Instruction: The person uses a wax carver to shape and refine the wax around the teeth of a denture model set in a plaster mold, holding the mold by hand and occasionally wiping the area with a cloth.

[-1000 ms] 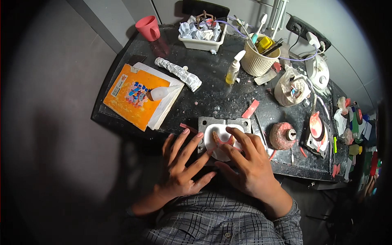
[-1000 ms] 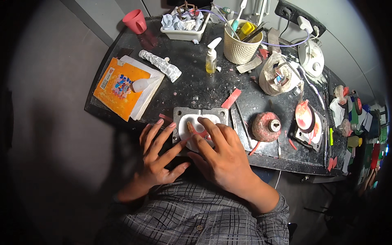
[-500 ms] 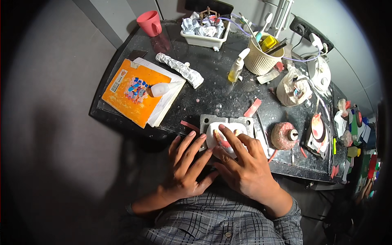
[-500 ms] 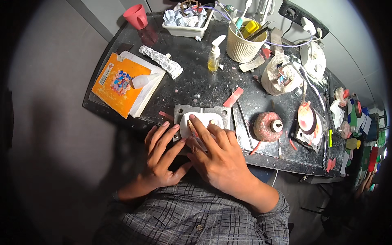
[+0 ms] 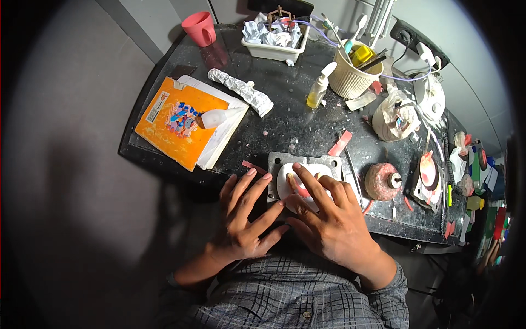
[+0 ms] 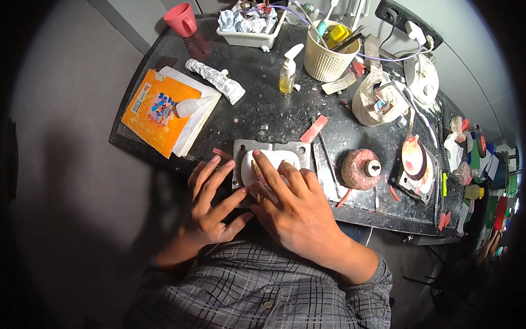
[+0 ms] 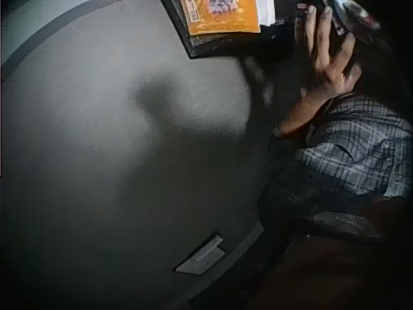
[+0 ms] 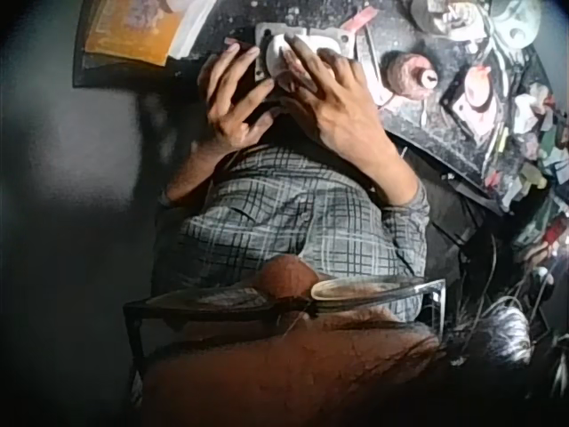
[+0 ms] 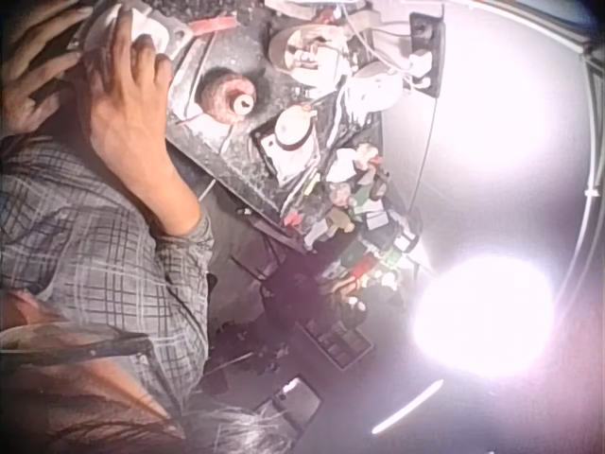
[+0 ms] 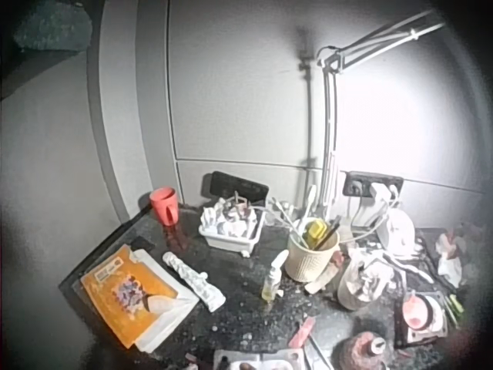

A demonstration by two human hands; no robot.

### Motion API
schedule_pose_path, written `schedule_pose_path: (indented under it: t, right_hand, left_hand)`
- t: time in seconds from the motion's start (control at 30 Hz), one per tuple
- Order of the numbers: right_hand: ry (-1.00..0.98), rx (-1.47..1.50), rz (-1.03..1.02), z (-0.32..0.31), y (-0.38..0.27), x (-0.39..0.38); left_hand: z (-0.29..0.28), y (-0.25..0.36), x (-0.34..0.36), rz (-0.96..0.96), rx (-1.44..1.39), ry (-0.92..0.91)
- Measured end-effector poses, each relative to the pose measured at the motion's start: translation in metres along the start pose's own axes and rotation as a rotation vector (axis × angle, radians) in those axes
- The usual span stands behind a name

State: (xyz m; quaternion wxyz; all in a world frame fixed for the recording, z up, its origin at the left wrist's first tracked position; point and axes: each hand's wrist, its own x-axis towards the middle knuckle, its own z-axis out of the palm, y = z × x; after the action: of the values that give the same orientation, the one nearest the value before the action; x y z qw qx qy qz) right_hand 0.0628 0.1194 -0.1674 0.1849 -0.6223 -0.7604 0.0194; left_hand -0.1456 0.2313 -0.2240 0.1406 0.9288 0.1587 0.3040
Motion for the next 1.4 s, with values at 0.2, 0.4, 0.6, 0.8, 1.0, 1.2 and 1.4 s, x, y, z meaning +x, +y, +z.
schedule_pose_path:
  t: [0.2, 0.4, 0.6, 0.8, 1.0, 1.2, 1.4]
  right_hand:
    - [-0.046, -0.069, -0.067, 0.002, 0.0, 0.0]
    - [-0.032, -0.009, -0.061, 0.004, 0.001, 0.002]
    - [0.182, 0.208, 0.049, 0.002, 0.0, -0.005]
    - [0.206, 0.171, 0.099, 0.001, 0.006, -0.009]
    - [0.126, 0.191, 0.062, 0.003, -0.003, -0.004]
    - [0.044, 0.078, -0.014, 0.008, -0.012, 0.0]
    - [0.01, -0.023, -0.016, 0.013, -0.02, 0.002]
  left_hand:
    - [-0.003, -0.004, 0.007, 0.041, 0.018, -0.024]
    - [-0.001, -0.021, 0.014, 0.139, -0.064, -0.02]
    - [0.003, -0.025, 0.01, 0.142, -0.133, -0.023]
    - [0.003, -0.023, 0.011, 0.107, -0.212, -0.005]
    - [0.002, -0.022, 0.011, 0.096, -0.189, -0.014]
    - [-0.002, -0.018, 0.013, 0.098, -0.107, -0.036]
    - [-0.008, -0.022, 0.017, 0.151, -0.142, -0.073]
